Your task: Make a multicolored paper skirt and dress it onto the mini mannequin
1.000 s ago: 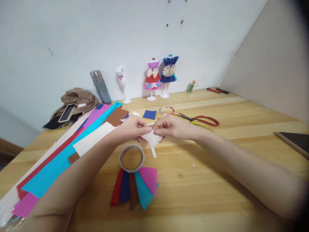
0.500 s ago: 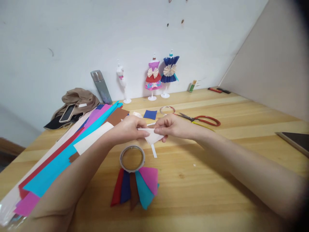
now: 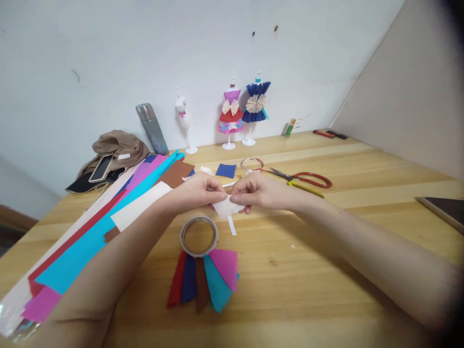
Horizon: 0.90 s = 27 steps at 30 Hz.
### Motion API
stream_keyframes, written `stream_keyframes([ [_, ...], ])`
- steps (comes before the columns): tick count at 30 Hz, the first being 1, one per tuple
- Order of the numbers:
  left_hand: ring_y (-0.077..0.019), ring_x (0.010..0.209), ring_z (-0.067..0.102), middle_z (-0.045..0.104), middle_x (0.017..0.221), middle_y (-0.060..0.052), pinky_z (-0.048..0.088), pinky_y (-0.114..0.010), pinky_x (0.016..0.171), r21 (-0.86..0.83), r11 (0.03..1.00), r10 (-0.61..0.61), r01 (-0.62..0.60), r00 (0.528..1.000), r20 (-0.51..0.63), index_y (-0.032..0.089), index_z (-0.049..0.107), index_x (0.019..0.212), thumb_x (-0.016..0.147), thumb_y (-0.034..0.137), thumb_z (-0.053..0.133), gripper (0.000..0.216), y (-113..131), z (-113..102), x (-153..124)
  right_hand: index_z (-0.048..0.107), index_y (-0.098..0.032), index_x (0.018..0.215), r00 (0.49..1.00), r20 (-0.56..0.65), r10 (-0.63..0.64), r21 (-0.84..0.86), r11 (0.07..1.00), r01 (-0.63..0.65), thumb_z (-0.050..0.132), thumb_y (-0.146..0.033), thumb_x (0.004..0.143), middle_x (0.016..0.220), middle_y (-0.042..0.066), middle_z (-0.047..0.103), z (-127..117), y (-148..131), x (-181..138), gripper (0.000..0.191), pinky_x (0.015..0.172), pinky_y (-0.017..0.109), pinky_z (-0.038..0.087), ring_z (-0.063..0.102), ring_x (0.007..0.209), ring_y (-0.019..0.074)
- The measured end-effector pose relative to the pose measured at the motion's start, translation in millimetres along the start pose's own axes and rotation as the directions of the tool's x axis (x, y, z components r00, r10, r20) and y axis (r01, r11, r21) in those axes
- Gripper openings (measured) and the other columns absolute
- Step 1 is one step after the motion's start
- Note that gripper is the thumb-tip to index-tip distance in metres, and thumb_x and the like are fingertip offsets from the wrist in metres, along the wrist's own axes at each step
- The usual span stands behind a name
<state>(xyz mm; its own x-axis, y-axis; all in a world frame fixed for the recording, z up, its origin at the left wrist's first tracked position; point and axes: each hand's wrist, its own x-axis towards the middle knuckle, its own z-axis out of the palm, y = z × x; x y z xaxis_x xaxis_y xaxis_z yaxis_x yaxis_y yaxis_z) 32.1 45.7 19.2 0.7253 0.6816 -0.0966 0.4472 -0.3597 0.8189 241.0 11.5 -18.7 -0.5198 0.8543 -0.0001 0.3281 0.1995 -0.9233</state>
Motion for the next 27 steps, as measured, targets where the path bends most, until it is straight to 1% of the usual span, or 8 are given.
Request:
stream_keyframes([
  [3, -0.0075, 0.049, 0.052, 0.057, 0.052, 0.002, 0.042, -0.017, 0.048, -0.136, 0.986, -0.101, 0.095, 0.994, -0.038, 0.013, 0.064, 0.06, 0.076, 0.023, 0.065, 0.019, 2, 0, 1, 0.067, -0.018, 0.066, 0.999, -0.018, 0.029, 0.033, 0.999, -0.029, 0.072, -0.042, 0.075, 0.058, 0.0, 0.066, -12, 0, 0, 0.026, 0.056, 0.025, 0.05, 0.06, 0.055, 0.0123],
  [6, -0.0074, 0.047, 0.056, 0.06, 0.051, 0.0, 0.044, -0.016, 0.047, -0.256, 0.957, -0.164, 0.134, 0.982, -0.098, 0.012, 0.064, 0.061, 0.079, 0.017, 0.065, 0.019, 2, 1, 2, 0.069, -0.018, 0.069, 0.989, -0.145, -0.012, 0.068, 0.997, 0.022, 0.072, -0.045, 0.074, 0.064, 0.001, 0.067, -19, -1, 0, 0.028, 0.06, 0.026, 0.049, 0.06, 0.059, 0.0126],
  [9, -0.0074, 0.046, 0.058, 0.061, 0.05, 0.0, 0.043, -0.014, 0.045, -0.324, 0.937, -0.186, 0.129, 0.971, -0.151, 0.012, 0.064, 0.059, 0.082, 0.013, 0.064, 0.023, 1, 7, 5, 0.072, -0.02, 0.08, 0.957, -0.278, -0.077, 0.105, 0.988, 0.11, 0.071, -0.046, 0.074, 0.08, 0.003, 0.07, -12, -2, 3, 0.027, 0.063, 0.027, 0.048, 0.061, 0.069, 0.0141],
  [11, -0.0084, 0.047, 0.061, 0.063, 0.051, -0.001, 0.045, -0.015, 0.046, -0.349, 0.928, -0.206, 0.135, 0.962, -0.178, 0.012, 0.064, 0.059, 0.083, 0.013, 0.064, 0.024, 1, 13, 7, 0.07, -0.02, 0.076, 0.955, -0.294, -0.042, 0.13, 0.988, 0.084, 0.074, -0.043, 0.071, 0.076, 0.002, 0.07, -4, -1, 5, 0.024, 0.063, 0.027, 0.048, 0.061, 0.068, 0.0147],
  [14, -0.0101, 0.049, 0.064, 0.067, 0.053, -0.003, 0.048, -0.016, 0.047, -0.33, 0.933, -0.203, 0.14, 0.965, -0.164, 0.011, 0.069, 0.066, 0.084, 0.015, 0.066, 0.018, -1, 15, 8, 0.065, -0.019, 0.064, 0.953, -0.302, 0.026, 0.14, 0.99, 0.018, 0.078, -0.036, 0.067, 0.061, 0.001, 0.063, 2, 2, 7, 0.022, 0.06, 0.028, 0.046, 0.058, 0.06, 0.0139],
  [19, -0.0106, 0.054, 0.065, 0.073, 0.065, -0.008, 0.051, -0.019, 0.052, -0.272, 0.957, -0.143, 0.105, 0.982, -0.123, 0.009, 0.073, 0.073, 0.083, 0.017, 0.068, 0.014, -8, 1, 6, 0.067, -0.019, 0.062, 0.945, -0.328, 0.011, 0.14, 0.99, 0.037, 0.079, -0.035, 0.069, 0.062, 0.002, 0.063, -9, 9, 5, 0.022, 0.056, 0.028, 0.044, 0.057, 0.057, 0.0131],
  [23, -0.0111, 0.054, 0.064, 0.072, 0.064, -0.006, 0.052, -0.021, 0.054, -0.222, 0.972, -0.128, 0.077, 0.966, -0.224, 0.009, 0.071, 0.07, 0.081, 0.016, 0.07, 0.013, -13, -13, 6, 0.066, -0.019, 0.06, 0.944, -0.328, 0.019, 0.159, 0.987, 0.036, 0.08, -0.039, 0.07, 0.062, 0.003, 0.063, -15, 15, 6, 0.027, 0.055, 0.029, 0.043, 0.057, 0.057, 0.0135],
  [27, -0.0073, 0.042, 0.056, 0.064, 0.051, -0.002, 0.041, -0.016, 0.043, -0.191, 0.978, -0.153, 0.081, 0.904, -0.399, 0.01, 0.065, 0.063, 0.089, 0.021, 0.062, 0.029, -12, -19, 7, 0.064, -0.019, 0.062, 0.894, -0.447, 0.04, 0.167, 0.985, 0.039, 0.079, -0.042, 0.069, 0.062, 0.002, 0.062, -11, 16, 8, 0.028, 0.054, 0.029, 0.042, 0.053, 0.055, 0.0128],
])
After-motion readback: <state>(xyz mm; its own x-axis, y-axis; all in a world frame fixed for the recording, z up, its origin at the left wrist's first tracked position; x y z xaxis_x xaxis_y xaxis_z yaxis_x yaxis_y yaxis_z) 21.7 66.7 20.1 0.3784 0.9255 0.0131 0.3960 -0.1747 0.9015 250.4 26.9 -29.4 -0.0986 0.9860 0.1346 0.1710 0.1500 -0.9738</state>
